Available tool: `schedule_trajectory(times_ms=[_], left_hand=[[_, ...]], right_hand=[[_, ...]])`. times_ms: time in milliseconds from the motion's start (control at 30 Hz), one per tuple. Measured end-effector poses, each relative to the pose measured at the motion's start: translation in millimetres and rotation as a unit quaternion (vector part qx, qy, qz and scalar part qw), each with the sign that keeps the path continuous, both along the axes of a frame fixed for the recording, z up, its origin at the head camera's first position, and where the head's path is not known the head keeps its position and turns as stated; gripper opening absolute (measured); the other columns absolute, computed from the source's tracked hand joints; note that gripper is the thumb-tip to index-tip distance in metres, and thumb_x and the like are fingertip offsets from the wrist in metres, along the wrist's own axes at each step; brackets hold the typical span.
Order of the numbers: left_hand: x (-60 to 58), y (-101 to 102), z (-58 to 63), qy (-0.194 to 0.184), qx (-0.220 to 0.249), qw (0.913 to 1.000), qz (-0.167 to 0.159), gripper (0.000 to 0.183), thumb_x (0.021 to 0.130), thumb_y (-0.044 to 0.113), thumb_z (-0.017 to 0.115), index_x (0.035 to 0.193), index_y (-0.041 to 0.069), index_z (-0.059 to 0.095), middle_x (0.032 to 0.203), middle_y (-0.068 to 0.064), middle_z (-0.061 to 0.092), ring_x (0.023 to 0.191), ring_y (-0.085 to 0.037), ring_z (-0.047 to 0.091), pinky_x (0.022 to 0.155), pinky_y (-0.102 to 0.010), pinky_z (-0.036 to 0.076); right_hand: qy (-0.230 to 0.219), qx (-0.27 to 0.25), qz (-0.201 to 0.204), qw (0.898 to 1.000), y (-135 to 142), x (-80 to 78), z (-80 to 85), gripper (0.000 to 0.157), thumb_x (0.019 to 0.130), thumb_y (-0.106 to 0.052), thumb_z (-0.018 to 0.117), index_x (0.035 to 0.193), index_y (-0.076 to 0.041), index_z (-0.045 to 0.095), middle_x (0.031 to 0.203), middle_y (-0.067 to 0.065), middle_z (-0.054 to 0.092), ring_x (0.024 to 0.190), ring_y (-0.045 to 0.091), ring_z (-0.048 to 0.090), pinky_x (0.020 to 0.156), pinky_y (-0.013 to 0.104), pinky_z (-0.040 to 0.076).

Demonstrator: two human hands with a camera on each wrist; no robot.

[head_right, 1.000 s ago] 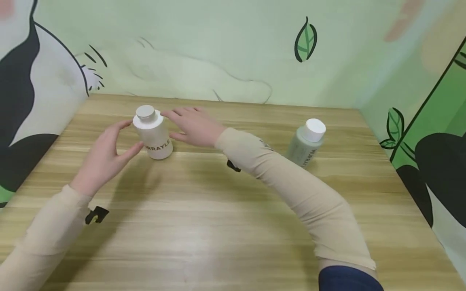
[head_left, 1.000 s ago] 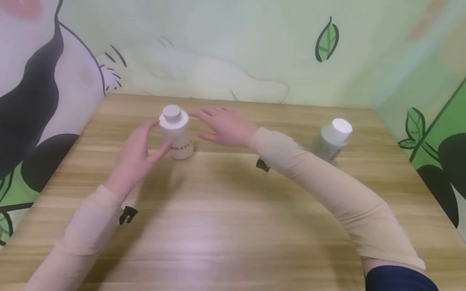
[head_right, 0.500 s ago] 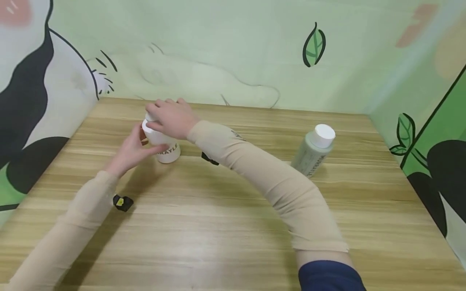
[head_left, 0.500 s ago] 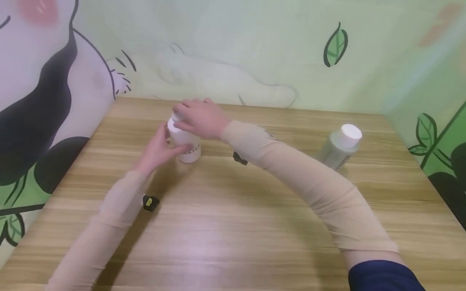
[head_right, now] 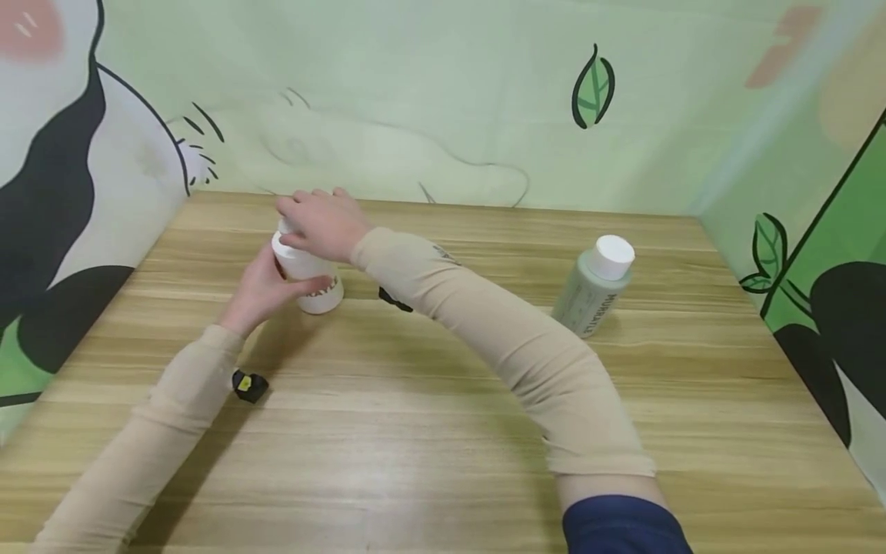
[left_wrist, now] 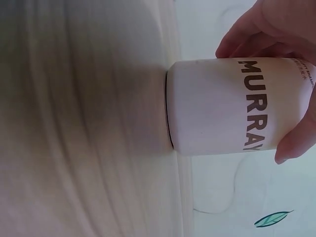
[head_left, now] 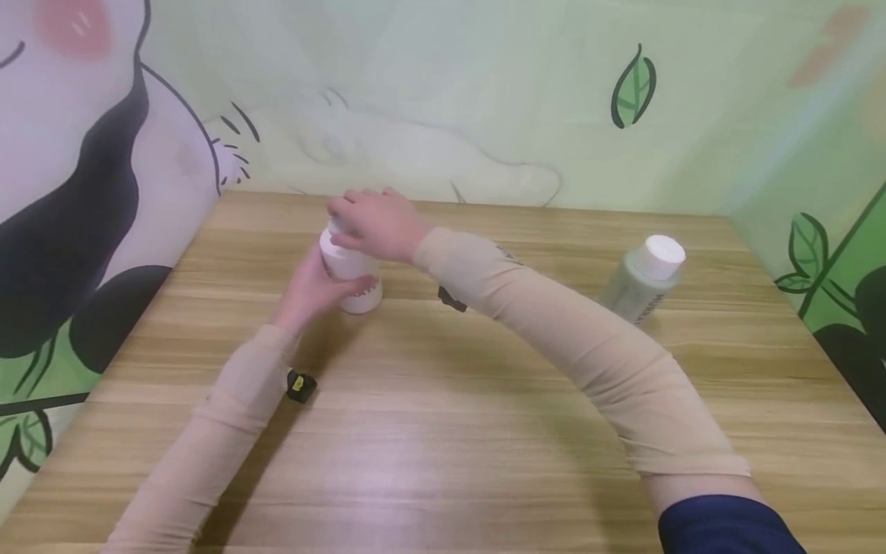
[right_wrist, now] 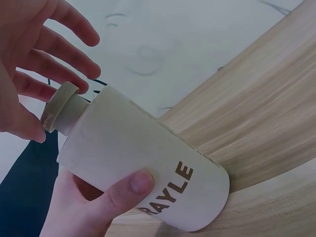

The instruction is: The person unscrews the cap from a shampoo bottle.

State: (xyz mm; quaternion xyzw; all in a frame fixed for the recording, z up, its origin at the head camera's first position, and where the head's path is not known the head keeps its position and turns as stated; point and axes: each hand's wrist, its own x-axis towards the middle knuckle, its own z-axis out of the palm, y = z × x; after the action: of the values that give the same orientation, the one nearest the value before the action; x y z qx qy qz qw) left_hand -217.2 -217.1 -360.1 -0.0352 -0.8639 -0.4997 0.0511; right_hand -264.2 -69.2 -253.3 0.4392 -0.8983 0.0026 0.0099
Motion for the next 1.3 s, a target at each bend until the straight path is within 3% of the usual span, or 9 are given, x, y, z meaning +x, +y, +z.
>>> schedule_trajectory(times_ms=[200,433,533,767,1100,1300], left_hand=[[1.5,3,2.6,-0.014,-0.041,0.9990,0.013,0.084,0.074,0.028,0.082,0.143,0.010,0.038,0.135,-0.017,0.055,0.122,-0.035,0.054,0.103,-0.054,0.044],[6.0,11,11.1,-0.003,-0.082,0.9966,0.012,0.082,0.072,0.030,0.083,0.139,0.007,0.042,0.129,-0.018,0.058,0.115,-0.036,0.057,0.098,-0.053,0.048],[11.0,16,15.5,0.003,-0.112,0.9937,-0.001,0.080,0.070,0.031,0.084,0.136,0.009,0.045,0.124,-0.016,0.062,0.110,-0.034,0.060,0.094,-0.051,0.050],[20.3,29,28.1,0.021,-0.172,0.9840,-0.041,0.081,0.070,0.037,0.084,0.137,0.010,0.046,0.123,-0.015,0.063,0.106,-0.033,0.062,0.089,-0.050,0.052],[22.6,50,37.7,0.031,-0.211,0.9755,-0.055,0.082,0.069,0.039,0.084,0.136,0.010,0.047,0.117,-0.016,0.066,0.101,-0.033,0.065,0.086,-0.049,0.053],[31.2,64,39.3,0.072,-0.256,0.9609,-0.078,0.078,0.069,0.037,0.083,0.133,0.008,0.050,0.108,-0.016,0.069,0.091,-0.032,0.067,0.079,-0.045,0.056]], right_hand=[[-0.017,-0.007,0.000,1.000,6,-2.8,0.8,0.047,0.098,-0.042,0.051,0.136,-0.015,0.048,0.130,0.003,0.062,0.117,0.018,0.060,0.095,0.036,0.048],[-0.029,-0.036,0.007,0.999,30,-1.1,3.7,0.037,0.096,-0.042,0.054,0.117,-0.011,0.056,0.103,0.001,0.066,0.086,0.016,0.060,0.077,0.031,0.053],[-0.035,-0.048,0.007,0.998,45,5.1,1.7,0.035,0.096,-0.043,0.055,0.114,-0.012,0.056,0.098,-0.001,0.064,0.082,0.015,0.057,0.078,0.031,0.049],[-0.031,-0.086,0.002,0.996,74,21.3,-3.0,0.036,0.096,-0.045,0.054,0.114,-0.014,0.055,0.099,-0.002,0.067,0.092,0.016,0.060,0.094,0.037,0.040],[0.018,-0.109,0.000,0.994,100,35.5,-4.4,0.041,0.096,-0.044,0.053,0.122,-0.012,0.056,0.110,0.000,0.065,0.105,0.019,0.059,0.102,0.039,0.035],[0.054,-0.157,0.008,0.986,124,49.2,-19.4,0.040,0.095,-0.041,0.057,0.122,-0.011,0.057,0.111,0.001,0.065,0.104,0.019,0.059,0.104,0.041,0.034]])
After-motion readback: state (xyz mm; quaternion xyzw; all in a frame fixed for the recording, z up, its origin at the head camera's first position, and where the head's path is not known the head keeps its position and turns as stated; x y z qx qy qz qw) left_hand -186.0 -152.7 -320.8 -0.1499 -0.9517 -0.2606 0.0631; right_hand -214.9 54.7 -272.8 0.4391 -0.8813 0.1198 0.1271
